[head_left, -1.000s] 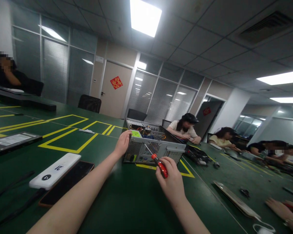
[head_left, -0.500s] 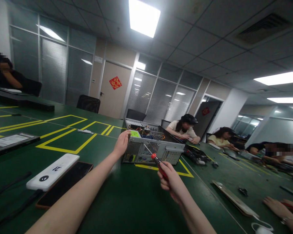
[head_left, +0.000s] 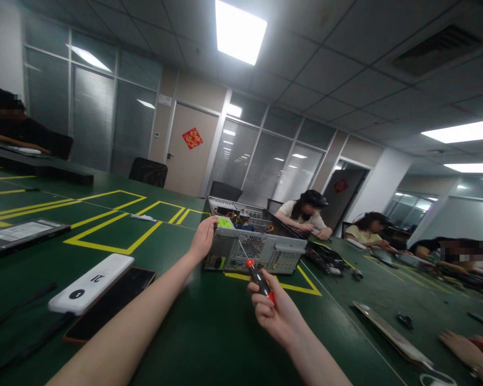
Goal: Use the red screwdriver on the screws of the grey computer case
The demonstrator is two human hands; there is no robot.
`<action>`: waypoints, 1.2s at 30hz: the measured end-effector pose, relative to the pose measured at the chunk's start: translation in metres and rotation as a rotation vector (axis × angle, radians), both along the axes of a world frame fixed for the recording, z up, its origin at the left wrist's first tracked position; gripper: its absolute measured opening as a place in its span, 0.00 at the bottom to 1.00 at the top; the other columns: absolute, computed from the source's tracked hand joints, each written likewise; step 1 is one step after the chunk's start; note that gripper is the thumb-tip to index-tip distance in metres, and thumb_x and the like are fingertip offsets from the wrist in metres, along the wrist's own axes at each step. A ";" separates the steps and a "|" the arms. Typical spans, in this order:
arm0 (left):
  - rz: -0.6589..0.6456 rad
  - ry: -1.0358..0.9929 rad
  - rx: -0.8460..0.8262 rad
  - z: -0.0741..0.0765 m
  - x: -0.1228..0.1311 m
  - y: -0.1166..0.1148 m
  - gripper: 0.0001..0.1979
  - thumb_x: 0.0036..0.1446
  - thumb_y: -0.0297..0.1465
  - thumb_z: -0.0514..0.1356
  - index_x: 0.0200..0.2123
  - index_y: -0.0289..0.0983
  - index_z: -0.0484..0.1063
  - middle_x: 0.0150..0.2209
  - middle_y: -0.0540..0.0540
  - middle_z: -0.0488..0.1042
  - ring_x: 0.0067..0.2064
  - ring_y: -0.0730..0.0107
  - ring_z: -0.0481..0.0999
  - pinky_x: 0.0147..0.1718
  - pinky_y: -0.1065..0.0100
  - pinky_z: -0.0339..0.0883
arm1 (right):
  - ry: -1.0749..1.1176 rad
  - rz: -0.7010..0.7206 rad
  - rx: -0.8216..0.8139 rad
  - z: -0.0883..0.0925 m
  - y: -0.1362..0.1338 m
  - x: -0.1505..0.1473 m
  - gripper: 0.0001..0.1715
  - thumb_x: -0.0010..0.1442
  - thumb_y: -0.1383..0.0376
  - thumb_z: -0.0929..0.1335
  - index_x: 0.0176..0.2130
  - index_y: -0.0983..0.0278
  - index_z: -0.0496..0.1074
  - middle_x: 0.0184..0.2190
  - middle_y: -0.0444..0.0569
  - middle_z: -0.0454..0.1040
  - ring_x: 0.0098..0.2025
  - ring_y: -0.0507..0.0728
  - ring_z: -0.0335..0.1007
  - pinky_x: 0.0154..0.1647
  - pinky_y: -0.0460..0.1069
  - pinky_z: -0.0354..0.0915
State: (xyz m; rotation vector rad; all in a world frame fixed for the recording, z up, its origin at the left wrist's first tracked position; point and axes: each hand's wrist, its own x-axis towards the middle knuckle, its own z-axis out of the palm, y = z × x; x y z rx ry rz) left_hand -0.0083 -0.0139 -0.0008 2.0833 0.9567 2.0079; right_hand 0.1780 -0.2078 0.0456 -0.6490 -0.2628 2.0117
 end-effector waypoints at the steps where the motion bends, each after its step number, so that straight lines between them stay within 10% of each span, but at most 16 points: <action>1: 0.000 -0.002 0.000 0.000 0.000 0.000 0.17 0.64 0.34 0.41 0.42 0.37 0.68 0.49 0.40 0.71 0.54 0.63 0.68 0.56 0.54 0.60 | -0.005 -0.013 -0.017 0.000 0.001 0.001 0.11 0.64 0.60 0.61 0.35 0.66 0.60 0.20 0.36 0.57 0.12 0.40 0.45 0.09 0.35 0.42; 6: 0.000 -0.017 0.008 0.000 0.001 0.000 0.17 0.64 0.34 0.41 0.42 0.37 0.68 0.49 0.41 0.71 0.54 0.63 0.68 0.56 0.54 0.60 | -0.070 -0.033 -0.027 0.004 -0.001 -0.005 0.11 0.64 0.60 0.61 0.40 0.67 0.62 0.28 0.46 0.67 0.22 0.44 0.62 0.14 0.35 0.56; 14: 0.001 -0.001 -0.006 0.000 0.000 -0.001 0.17 0.64 0.34 0.41 0.42 0.38 0.67 0.49 0.41 0.71 0.54 0.63 0.68 0.56 0.54 0.60 | -0.014 -0.004 -0.016 0.002 0.002 -0.008 0.12 0.64 0.59 0.60 0.35 0.66 0.62 0.21 0.38 0.60 0.13 0.40 0.47 0.09 0.35 0.43; 20: -0.005 -0.006 -0.010 0.001 0.000 -0.002 0.17 0.64 0.34 0.41 0.42 0.37 0.67 0.49 0.40 0.70 0.54 0.62 0.67 0.56 0.54 0.59 | -0.128 -0.088 -0.070 -0.001 0.001 -0.011 0.12 0.63 0.60 0.61 0.40 0.68 0.64 0.26 0.46 0.67 0.23 0.46 0.64 0.17 0.38 0.62; 30: -0.001 -0.002 0.019 0.000 0.000 0.000 0.17 0.64 0.34 0.41 0.43 0.38 0.68 0.49 0.41 0.71 0.54 0.64 0.68 0.56 0.54 0.60 | 0.049 -0.043 -0.070 0.002 0.002 -0.010 0.14 0.63 0.57 0.61 0.33 0.66 0.61 0.18 0.34 0.53 0.12 0.41 0.46 0.09 0.36 0.43; 36: 0.004 -0.002 0.010 -0.001 0.000 0.001 0.18 0.64 0.34 0.41 0.43 0.38 0.68 0.49 0.41 0.71 0.54 0.63 0.68 0.56 0.54 0.60 | 0.015 -0.038 -0.064 -0.002 0.002 -0.010 0.10 0.63 0.61 0.62 0.37 0.67 0.63 0.27 0.45 0.66 0.21 0.44 0.63 0.14 0.35 0.56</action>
